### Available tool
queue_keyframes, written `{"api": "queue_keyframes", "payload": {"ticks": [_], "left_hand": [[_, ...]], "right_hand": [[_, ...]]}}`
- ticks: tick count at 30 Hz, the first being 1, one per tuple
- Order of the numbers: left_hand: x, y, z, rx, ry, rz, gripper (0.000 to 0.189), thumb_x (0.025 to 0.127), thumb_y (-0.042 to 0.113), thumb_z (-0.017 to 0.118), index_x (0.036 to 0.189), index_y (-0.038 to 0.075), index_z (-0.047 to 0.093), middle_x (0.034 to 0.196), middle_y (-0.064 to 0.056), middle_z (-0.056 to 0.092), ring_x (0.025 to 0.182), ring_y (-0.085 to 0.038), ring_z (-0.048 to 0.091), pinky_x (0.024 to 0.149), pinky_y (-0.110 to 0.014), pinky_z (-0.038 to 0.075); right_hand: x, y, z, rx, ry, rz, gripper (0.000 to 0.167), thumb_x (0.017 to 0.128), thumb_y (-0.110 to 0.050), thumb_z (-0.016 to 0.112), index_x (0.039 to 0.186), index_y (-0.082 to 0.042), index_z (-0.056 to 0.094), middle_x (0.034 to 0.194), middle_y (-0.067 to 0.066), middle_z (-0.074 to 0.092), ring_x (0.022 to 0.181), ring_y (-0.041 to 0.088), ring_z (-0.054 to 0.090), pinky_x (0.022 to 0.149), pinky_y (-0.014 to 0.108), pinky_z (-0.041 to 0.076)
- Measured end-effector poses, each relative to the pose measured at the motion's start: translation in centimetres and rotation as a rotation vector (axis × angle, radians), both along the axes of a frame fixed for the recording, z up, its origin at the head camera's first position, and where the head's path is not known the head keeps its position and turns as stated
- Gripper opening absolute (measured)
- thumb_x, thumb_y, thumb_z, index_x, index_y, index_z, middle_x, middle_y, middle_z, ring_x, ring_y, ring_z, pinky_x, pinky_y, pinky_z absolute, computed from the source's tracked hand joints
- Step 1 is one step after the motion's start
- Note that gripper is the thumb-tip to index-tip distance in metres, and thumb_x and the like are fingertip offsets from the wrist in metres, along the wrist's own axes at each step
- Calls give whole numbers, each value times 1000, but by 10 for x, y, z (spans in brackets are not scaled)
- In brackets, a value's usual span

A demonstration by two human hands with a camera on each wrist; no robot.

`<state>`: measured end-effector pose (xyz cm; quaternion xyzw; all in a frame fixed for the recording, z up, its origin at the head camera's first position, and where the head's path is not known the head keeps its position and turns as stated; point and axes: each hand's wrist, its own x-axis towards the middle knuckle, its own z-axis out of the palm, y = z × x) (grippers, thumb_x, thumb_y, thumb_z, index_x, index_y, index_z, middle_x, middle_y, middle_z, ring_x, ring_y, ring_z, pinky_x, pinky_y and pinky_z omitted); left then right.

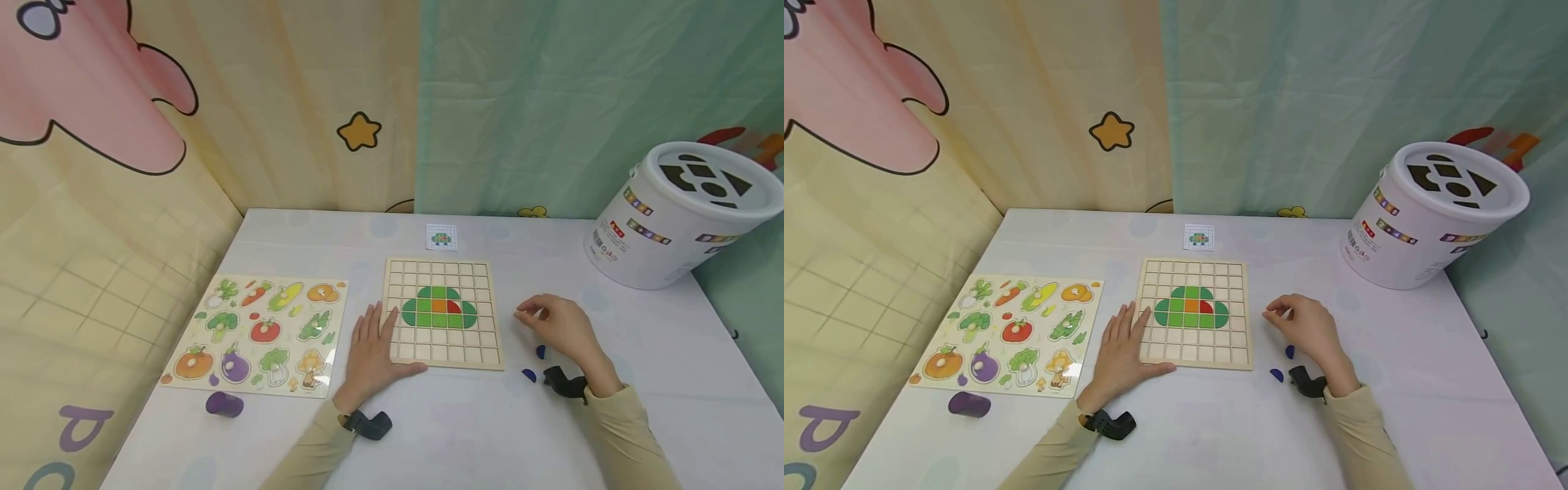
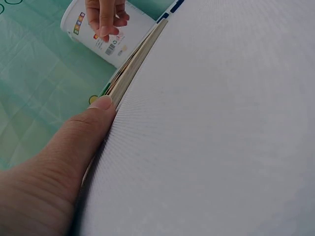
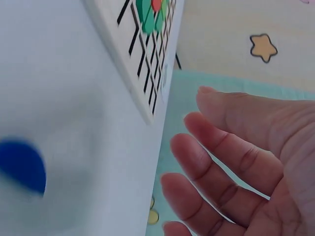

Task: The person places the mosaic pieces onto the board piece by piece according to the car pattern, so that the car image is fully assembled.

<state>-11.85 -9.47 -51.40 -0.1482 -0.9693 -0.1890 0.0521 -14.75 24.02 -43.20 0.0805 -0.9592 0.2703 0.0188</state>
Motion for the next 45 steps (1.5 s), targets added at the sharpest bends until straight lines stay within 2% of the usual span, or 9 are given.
{"api": "queue_keyframes", "payload": {"ticks": [4, 7, 9, 12, 16, 18, 27, 36, 45], "left_hand": [[0, -1, -1, -9, 11, 2, 117, 64, 81, 61, 151, 11, 25, 156, -17, 13, 143, -30, 5, 114, -43, 3], [-1, -1, -1, -8, 13, 1, 117, 64, 81, 61, 150, 11, 26, 155, -17, 13, 142, -31, 5, 114, -43, 4], [-1, -1, -1, -4, 10, 1, 117, 64, 81, 60, 151, 11, 25, 156, -17, 13, 143, -30, 5, 114, -43, 3], [-1, -1, -1, -4, 3, 3, 117, 64, 81, 60, 151, 11, 25, 156, -17, 12, 143, -30, 4, 114, -43, 3], [-1, 0, -1, -1, 9, 2, 117, 63, 81, 61, 150, 11, 26, 156, -17, 13, 143, -30, 5, 114, -43, 4], [-1, 0, -1, 2, 14, 0, 117, 63, 81, 61, 150, 10, 26, 155, -17, 13, 143, -30, 5, 114, -43, 4], [-2, 0, -5, 5, 20, -3, 116, 64, 81, 60, 150, 11, 26, 156, -17, 13, 143, -29, 4, 114, -42, 3], [-1, 0, -3, 13, 38, -8, 116, 64, 81, 60, 150, 10, 28, 155, -18, 15, 142, -31, 7, 114, -44, 6], [0, 0, -2, 10, 18, -5, 117, 64, 80, 61, 150, 10, 26, 156, -17, 13, 143, -30, 5, 114, -43, 3]], "right_hand": [[7, 16, 0, -1, -39, -31, 20, 86, -25, 71, 94, -7, 72, 80, 3, 62, 64, 17, 48, 51, 30, 37], [13, 25, -2, 8, -79, -19, 19, 86, -23, 71, 94, -6, 72, 79, 1, 61, 65, 17, 48, 52, 29, 38], [17, 30, -6, 11, -112, 7, 16, 86, -20, 71, 94, -6, 71, 77, -1, 60, 66, 17, 48, 53, 29, 39], [21, 35, -11, 10, -147, 88, 12, 84, -13, 72, 94, -6, 70, 78, -3, 60, 70, 16, 49, 57, 29, 43], [26, 39, -18, 2, -151, 177, 15, 79, -6, 75, 93, -6, 70, 82, -4, 61, 75, 16, 51, 65, 32, 47], [27, 39, -20, -2, -139, 196, 17, 77, -6, 77, 92, -6, 70, 84, -4, 61, 76, 16, 52, 67, 33, 48], [27, 38, -23, -24, -130, 166, 17, 75, -9, 80, 86, -8, 67, 72, -4, 52, 68, 14, 45, 55, 25, 39], [26, 26, -25, -23, -128, 82, 15, 80, -17, 77, 80, -11, 63, 68, -4, 50, 63, 14, 45, 54, 26, 37], [28, 25, -21, 5, -154, 139, 13, 79, -9, 76, 85, -7, 64, 69, -4, 50, 62, 13, 44, 52, 26, 38]]}}
